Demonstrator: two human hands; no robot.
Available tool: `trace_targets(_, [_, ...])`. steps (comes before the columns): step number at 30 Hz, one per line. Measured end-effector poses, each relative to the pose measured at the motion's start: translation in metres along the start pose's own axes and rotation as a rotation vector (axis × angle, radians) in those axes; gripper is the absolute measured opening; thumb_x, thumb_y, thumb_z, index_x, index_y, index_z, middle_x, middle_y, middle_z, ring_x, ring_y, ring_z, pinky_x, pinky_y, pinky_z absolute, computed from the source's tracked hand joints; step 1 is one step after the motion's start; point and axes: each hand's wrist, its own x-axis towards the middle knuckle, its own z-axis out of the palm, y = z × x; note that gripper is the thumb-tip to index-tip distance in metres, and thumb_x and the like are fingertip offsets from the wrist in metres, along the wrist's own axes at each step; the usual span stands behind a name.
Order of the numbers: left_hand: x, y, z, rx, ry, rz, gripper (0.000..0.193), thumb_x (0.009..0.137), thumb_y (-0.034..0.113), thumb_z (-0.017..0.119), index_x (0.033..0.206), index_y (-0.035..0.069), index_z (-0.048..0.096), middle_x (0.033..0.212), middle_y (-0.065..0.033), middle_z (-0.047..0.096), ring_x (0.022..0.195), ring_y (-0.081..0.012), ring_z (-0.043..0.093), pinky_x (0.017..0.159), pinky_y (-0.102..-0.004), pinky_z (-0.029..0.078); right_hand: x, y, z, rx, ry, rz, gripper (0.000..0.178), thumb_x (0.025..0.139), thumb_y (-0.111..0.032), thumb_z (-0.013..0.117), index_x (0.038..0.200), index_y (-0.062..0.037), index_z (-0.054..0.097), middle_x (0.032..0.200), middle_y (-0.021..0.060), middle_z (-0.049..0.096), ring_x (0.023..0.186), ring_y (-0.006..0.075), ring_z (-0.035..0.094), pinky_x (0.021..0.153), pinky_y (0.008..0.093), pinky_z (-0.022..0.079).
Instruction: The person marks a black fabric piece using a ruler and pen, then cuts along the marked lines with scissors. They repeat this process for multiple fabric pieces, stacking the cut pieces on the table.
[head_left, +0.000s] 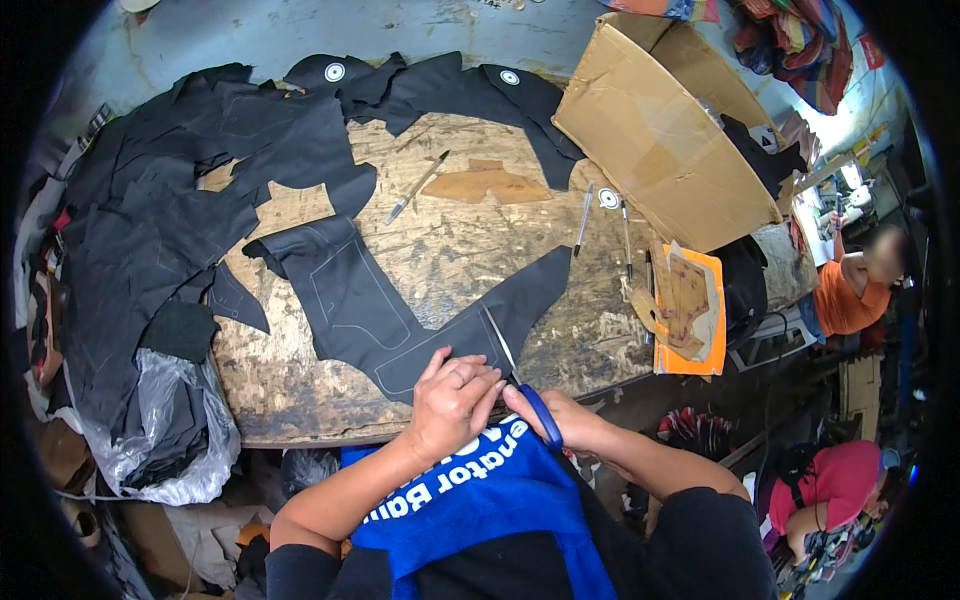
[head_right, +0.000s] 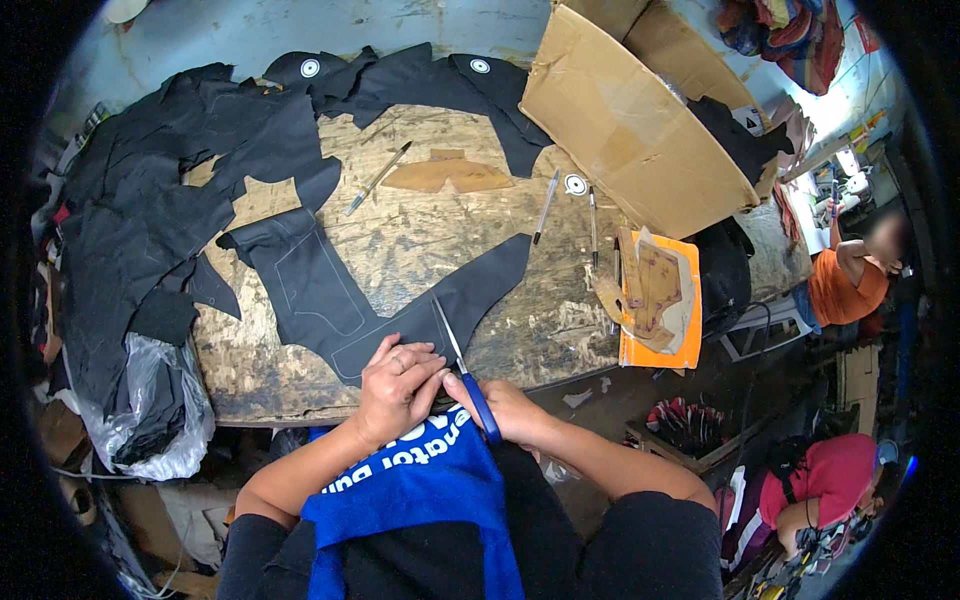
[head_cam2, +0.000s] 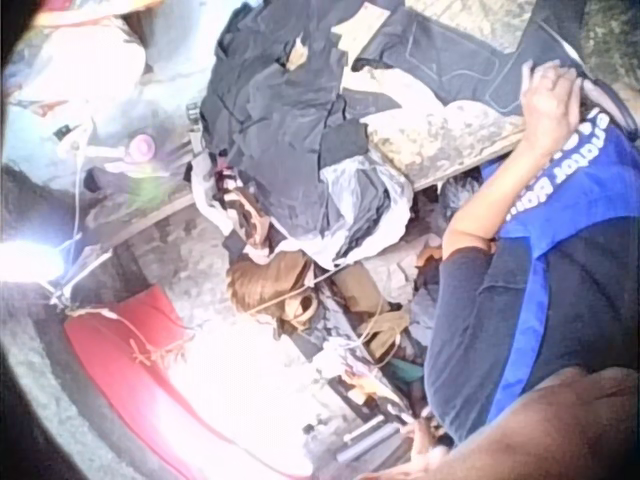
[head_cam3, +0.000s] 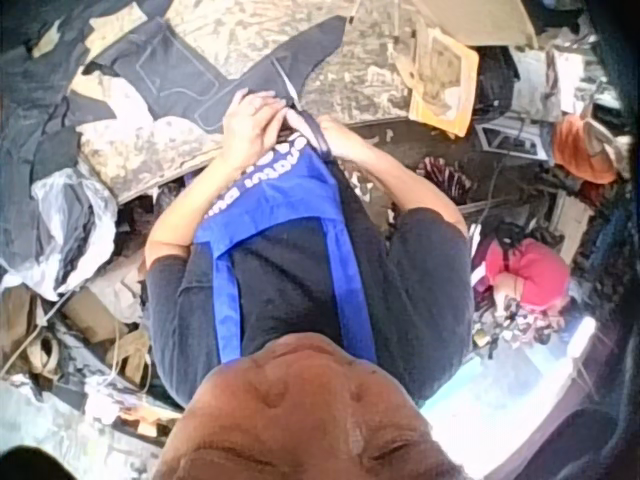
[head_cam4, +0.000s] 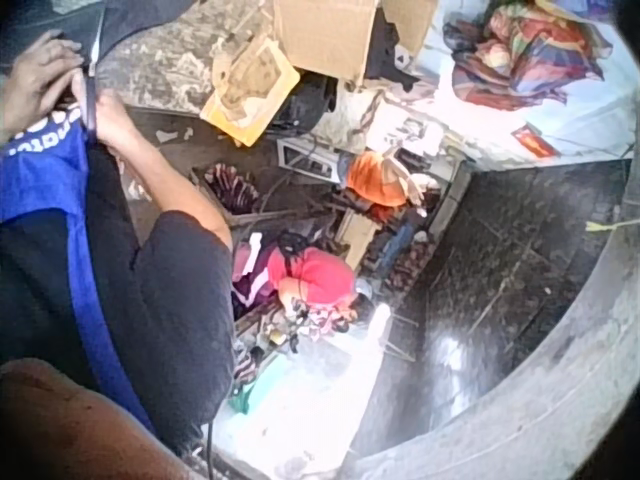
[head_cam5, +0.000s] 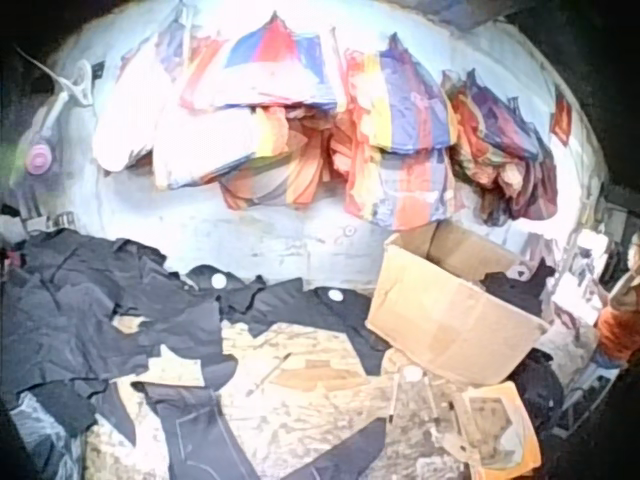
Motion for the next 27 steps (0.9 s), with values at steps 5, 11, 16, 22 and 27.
trace_targets(5, [0.0,-0.002,-0.001,-0.045,0.002,-0.013,0.011,0.073,0.01,0.071,0.083,0.006,0.069,0.083,-0.0055,0.066,0.09,-0.0215,0.065,0.086,-0.0484,0.046,0.001,0.009,0.01,-0.105,0.094,-0.124,0.054,0.093,-0.046,0.052,0.064,-0.0015,0.061,0.056,0.0023,0.054,0.055,0.0094,0.047,0.049,0.0298,0.039])
trace_targets(11, [-0.002,0.007,-0.003,-0.187,0.042,0.009,0.008,0.071,0.005,0.071,0.078,0.003,0.068,0.076,-0.0091,0.064,0.073,-0.0246,0.063,0.067,-0.0347,0.05,0.008,-0.005,-0.008,0.063,-0.034,0.133,0.052,0.092,-0.052,0.05,0.071,-0.0057,0.06,0.059,-0.0015,0.05,0.055,0.0064,0.046,0.049,0.0227,0.036])
trace_targets(16, [-0.004,0.01,-0.005,-0.301,0.0,-0.187,0.008,0.074,0.004,0.07,0.082,0.001,0.068,0.073,-0.0116,0.062,0.067,-0.0242,0.061,0.062,-0.0304,0.05,0.013,-0.009,-0.015,-0.047,0.026,0.131,0.063,0.087,-0.059,0.053,0.065,-0.0004,0.061,0.051,0.0068,0.054,0.049,0.0138,0.057,0.047,0.0299,0.044])
trace_targets(22, [-0.002,0.015,-0.007,-0.739,0.119,-0.641,0.011,0.087,0.009,0.064,0.087,-0.001,0.068,0.076,-0.0057,0.066,0.069,-0.0117,0.059,0.063,-0.0253,0.046,0.042,-0.028,-0.055,-0.784,0.451,-0.013,0.055,0.075,-0.051,0.069,0.065,0.0025,0.065,0.06,0.0213,0.06,0.06,0.0369,0.063,0.06,0.0447,0.049])
trace_targets(27, [0.008,0.018,-0.015,-1.706,0.205,-0.804,0.013,0.095,0.013,0.053,0.102,0.003,0.057,0.101,-0.0079,0.063,0.09,-0.0141,0.061,0.081,-0.0316,0.052,0.054,-0.041,-0.067,-0.845,0.631,-0.253,0.045,0.069,-0.039,0.077,0.081,0.0031,0.067,0.081,0.0239,0.064,0.079,0.0366,0.063,0.07,0.0424,0.049])
